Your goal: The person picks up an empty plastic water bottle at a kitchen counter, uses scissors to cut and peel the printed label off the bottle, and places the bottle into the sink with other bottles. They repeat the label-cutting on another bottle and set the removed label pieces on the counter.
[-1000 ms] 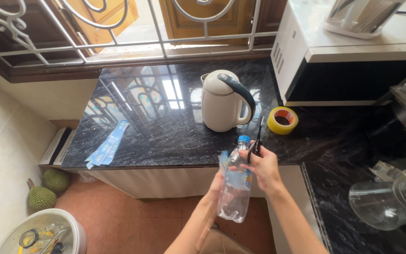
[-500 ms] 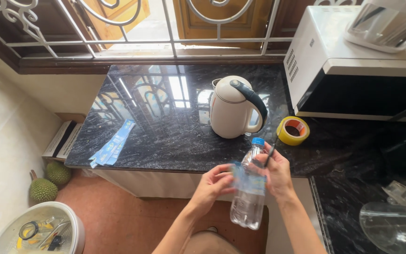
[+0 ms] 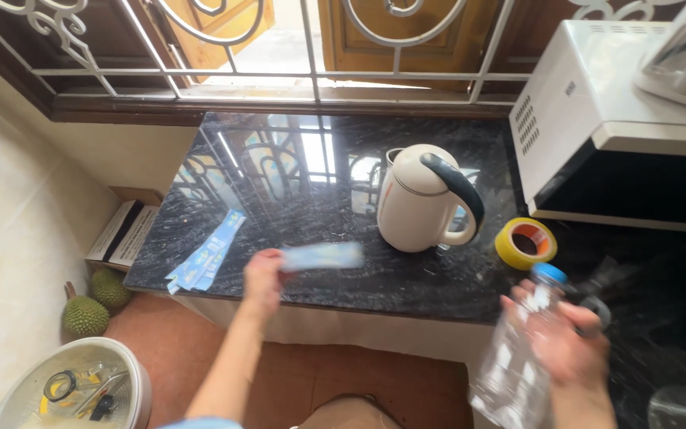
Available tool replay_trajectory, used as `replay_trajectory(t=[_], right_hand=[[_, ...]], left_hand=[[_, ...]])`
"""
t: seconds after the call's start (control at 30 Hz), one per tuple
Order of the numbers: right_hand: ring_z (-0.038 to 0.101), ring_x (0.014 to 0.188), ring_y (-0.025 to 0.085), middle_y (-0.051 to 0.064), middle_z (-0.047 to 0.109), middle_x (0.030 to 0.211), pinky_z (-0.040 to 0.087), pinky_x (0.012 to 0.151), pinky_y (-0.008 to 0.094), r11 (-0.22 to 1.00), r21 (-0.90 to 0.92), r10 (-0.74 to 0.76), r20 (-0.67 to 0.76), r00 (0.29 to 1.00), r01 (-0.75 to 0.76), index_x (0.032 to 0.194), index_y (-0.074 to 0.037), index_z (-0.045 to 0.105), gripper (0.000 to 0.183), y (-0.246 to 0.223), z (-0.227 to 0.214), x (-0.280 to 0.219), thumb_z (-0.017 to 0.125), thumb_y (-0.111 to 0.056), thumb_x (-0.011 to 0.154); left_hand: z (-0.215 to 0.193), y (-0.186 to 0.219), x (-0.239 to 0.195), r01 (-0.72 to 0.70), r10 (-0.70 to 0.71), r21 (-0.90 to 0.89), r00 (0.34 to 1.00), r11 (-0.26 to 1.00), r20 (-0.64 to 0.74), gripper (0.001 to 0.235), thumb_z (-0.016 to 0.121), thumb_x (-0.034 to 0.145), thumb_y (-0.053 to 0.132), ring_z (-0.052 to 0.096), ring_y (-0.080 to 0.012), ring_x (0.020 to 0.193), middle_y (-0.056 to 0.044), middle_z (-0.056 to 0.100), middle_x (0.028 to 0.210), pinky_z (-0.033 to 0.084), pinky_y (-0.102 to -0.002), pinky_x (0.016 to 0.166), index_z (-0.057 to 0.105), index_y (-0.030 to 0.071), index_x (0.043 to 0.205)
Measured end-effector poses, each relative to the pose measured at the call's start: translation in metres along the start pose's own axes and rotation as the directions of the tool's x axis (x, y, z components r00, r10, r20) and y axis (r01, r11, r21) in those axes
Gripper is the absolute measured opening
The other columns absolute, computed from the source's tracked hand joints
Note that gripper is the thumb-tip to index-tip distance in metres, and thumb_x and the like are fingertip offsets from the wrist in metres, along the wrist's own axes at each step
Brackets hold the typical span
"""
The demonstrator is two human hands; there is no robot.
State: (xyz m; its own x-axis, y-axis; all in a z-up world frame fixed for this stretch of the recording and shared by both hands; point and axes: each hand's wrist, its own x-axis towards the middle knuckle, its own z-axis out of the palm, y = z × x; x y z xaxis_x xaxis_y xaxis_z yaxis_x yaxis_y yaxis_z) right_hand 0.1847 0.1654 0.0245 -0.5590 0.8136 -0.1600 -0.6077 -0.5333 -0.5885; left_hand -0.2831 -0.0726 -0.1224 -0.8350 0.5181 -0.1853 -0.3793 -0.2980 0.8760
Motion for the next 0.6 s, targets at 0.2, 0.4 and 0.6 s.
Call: replay_trajectory(t=[0.2, 0.4, 0.6], right_hand=[[0.048, 0.137, 0.038, 0.025, 0.05, 0.139, 0.023, 0.117, 0.056, 0.988, 0.147, -0.038, -0.04, 0.998, 0.043, 0.148, 0.011, 0.038, 0.079, -0.025, -0.128, -0.021, 0.07, -0.023, 0.084], [0.053, 0.133, 0.044, 0.029, 0.054, 0.135, 0.024, 0.112, 0.059, 0.986, 0.163, 0.014, -0.23, 0.973, 0.025, 0.14, 0.02, 0.04, 0.089, -0.03, -0.263, -0.024, 0.073, -0.03, 0.075], [0.053, 0.134, 0.036, 0.022, 0.057, 0.134, 0.024, 0.117, 0.06, 0.991, 0.038, -0.119, -0.189, 0.975, 0.129, 0.139, 0.015, 0.04, 0.072, -0.021, -0.129, -0.055, 0.067, -0.019, 0.081]], left_hand=[[-0.165, 0.021, 0.117, -0.284, 0.681, 0.83, 0.717, 0.481, -0.149, 0.017, 0.07, 0.086, 0.006, 0.066, -0.0227, 0.076, -0.011, 0.069, 0.089, 0.052, -0.037, 0.068, 0.068, 0.004, 0.103], [-0.259, -0.001, 0.118, -0.009, 0.774, 0.992, 0.627, 0.125, -0.092, 0.022, 0.074, 0.08, 0.011, 0.057, -0.0388, 0.109, -0.018, 0.062, 0.101, 0.045, -0.049, 0.096, 0.07, 0.009, 0.102], [-0.187, 0.057, 0.061, 0.35, 0.538, 0.936, 0.785, 0.021, -0.306, 0.039, 0.085, 0.076, 0.029, 0.043, -0.0406, 0.127, -0.016, 0.047, 0.134, 0.035, -0.061, 0.107, 0.07, 0.014, 0.109]])
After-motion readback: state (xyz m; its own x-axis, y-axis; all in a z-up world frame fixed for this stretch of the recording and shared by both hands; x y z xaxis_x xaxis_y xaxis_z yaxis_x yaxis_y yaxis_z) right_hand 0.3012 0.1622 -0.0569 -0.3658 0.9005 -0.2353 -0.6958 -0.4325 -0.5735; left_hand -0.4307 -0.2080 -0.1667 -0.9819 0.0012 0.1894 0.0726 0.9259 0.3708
